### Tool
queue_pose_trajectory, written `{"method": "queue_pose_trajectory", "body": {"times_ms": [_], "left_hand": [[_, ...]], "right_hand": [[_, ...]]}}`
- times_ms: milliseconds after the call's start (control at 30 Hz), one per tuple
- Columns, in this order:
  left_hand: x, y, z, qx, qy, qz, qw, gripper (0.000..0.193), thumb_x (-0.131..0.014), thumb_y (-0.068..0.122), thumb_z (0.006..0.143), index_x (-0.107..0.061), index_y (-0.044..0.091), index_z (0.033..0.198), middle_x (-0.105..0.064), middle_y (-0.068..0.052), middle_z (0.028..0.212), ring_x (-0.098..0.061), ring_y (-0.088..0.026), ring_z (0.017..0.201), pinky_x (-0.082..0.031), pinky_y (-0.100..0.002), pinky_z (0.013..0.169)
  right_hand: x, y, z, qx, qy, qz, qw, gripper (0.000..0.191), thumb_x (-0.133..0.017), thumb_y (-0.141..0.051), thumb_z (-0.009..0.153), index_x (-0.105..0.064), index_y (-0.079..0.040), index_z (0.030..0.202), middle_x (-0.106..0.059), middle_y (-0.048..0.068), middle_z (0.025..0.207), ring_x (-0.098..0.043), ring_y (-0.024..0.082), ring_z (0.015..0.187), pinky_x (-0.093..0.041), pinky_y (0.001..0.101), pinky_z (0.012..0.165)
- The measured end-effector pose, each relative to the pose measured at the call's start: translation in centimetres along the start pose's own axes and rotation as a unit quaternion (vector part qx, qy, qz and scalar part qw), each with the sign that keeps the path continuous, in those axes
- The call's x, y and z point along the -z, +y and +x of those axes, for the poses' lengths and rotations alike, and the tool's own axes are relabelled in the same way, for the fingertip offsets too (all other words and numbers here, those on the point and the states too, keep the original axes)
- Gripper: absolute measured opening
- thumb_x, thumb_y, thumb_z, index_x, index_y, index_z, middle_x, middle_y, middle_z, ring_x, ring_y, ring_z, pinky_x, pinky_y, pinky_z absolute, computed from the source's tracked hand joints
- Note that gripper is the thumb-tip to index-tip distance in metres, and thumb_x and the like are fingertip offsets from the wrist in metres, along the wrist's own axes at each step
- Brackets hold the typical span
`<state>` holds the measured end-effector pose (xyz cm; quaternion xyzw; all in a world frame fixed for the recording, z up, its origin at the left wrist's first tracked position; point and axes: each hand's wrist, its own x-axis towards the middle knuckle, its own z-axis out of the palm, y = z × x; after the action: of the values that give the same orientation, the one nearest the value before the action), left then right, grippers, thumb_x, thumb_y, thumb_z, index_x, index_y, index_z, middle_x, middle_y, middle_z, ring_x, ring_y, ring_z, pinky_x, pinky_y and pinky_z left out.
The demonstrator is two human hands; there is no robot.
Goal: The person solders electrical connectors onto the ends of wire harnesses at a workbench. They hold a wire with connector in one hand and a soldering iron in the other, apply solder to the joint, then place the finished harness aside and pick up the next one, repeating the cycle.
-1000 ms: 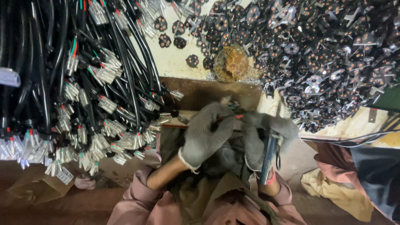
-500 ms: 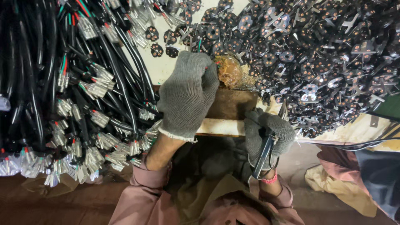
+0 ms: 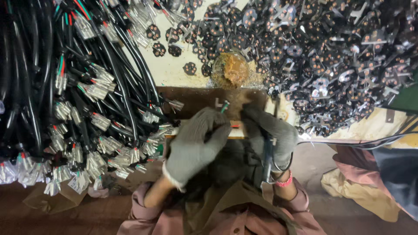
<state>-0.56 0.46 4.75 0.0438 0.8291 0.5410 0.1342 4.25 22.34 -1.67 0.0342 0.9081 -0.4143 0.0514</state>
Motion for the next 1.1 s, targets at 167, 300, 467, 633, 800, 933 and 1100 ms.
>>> {"method": "queue_pose_trajectory", "body": {"times_ms": [167,300,467,633,800,933,1100], "left_hand": [[-2.6,-4.1,-1.4,0.145,-0.187,-0.126,0.963,0.014,-0.067,0.018,0.095,-0.068,0.005,0.098,-0.068,-0.012,0.097,-0.070,-0.030,0.093,-0.054,-0.039,0.083],[-2.2,-2.2,-1.1,0.047,-0.112,0.038,0.992,0.014,-0.069,0.020,0.095,-0.067,0.009,0.103,-0.063,-0.017,0.114,-0.066,-0.036,0.095,-0.053,-0.043,0.078],[-1.2,-1.8,0.4,-0.080,-0.087,0.111,0.987,0.018,-0.068,0.017,0.094,-0.064,0.012,0.111,-0.065,-0.010,0.122,-0.066,-0.034,0.106,-0.055,-0.043,0.081],[-3.0,-3.0,-0.1,-0.036,-0.027,0.138,0.989,0.018,-0.070,0.018,0.095,-0.064,0.010,0.110,-0.064,-0.010,0.113,-0.067,-0.031,0.101,-0.055,-0.042,0.079],[-3.5,-3.0,0.1,-0.068,-0.008,0.140,0.988,0.016,-0.071,0.015,0.093,-0.063,0.009,0.106,-0.063,-0.014,0.114,-0.065,-0.033,0.101,-0.056,-0.043,0.079],[-3.1,-3.1,0.9,-0.118,0.001,0.167,0.979,0.018,-0.071,0.013,0.090,-0.062,0.007,0.105,-0.063,-0.013,0.115,-0.065,-0.034,0.104,-0.056,-0.043,0.080],[-3.0,-3.7,1.1,-0.104,-0.027,0.147,0.983,0.018,-0.072,0.015,0.091,-0.063,0.008,0.104,-0.064,-0.011,0.114,-0.066,-0.033,0.105,-0.057,-0.042,0.080]], "right_hand": [[0.0,1.8,-0.4,0.083,-0.055,-0.078,0.992,0.025,-0.067,-0.007,0.087,-0.079,-0.006,0.109,-0.079,0.011,0.105,-0.072,0.026,0.086,-0.054,0.0367,0.075],[0.1,1.8,-0.6,0.097,-0.021,0.093,0.991,0.019,-0.061,-0.004,0.099,-0.070,-0.002,0.115,-0.076,0.013,0.114,-0.075,0.025,0.103,-0.060,0.0361,0.091],[-0.4,-0.5,0.2,0.100,0.023,-0.038,0.994,0.020,-0.083,-0.005,0.087,-0.072,-0.003,0.104,-0.076,0.015,0.101,-0.075,0.027,0.093,-0.058,0.0343,0.082],[-0.2,-1.4,0.7,0.121,0.025,0.038,0.992,0.027,-0.078,0.000,0.090,-0.071,-0.003,0.116,-0.077,0.013,0.115,-0.077,0.025,0.107,-0.060,0.0347,0.095],[0.7,-1.3,1.1,0.044,-0.034,0.042,0.998,0.035,-0.070,0.000,0.086,-0.071,-0.001,0.120,-0.077,0.014,0.114,-0.075,0.024,0.092,-0.059,0.0334,0.082],[1.0,-2.6,1.5,0.065,-0.035,0.036,0.997,0.041,-0.082,-0.011,0.083,-0.072,-0.005,0.121,-0.076,0.012,0.114,-0.077,0.026,0.102,-0.059,0.0354,0.091],[1.1,-4.2,2.3,0.030,-0.039,-0.008,0.999,0.037,-0.084,-0.012,0.081,-0.076,-0.008,0.116,-0.078,0.011,0.107,-0.077,0.024,0.095,-0.059,0.0335,0.086]]}}
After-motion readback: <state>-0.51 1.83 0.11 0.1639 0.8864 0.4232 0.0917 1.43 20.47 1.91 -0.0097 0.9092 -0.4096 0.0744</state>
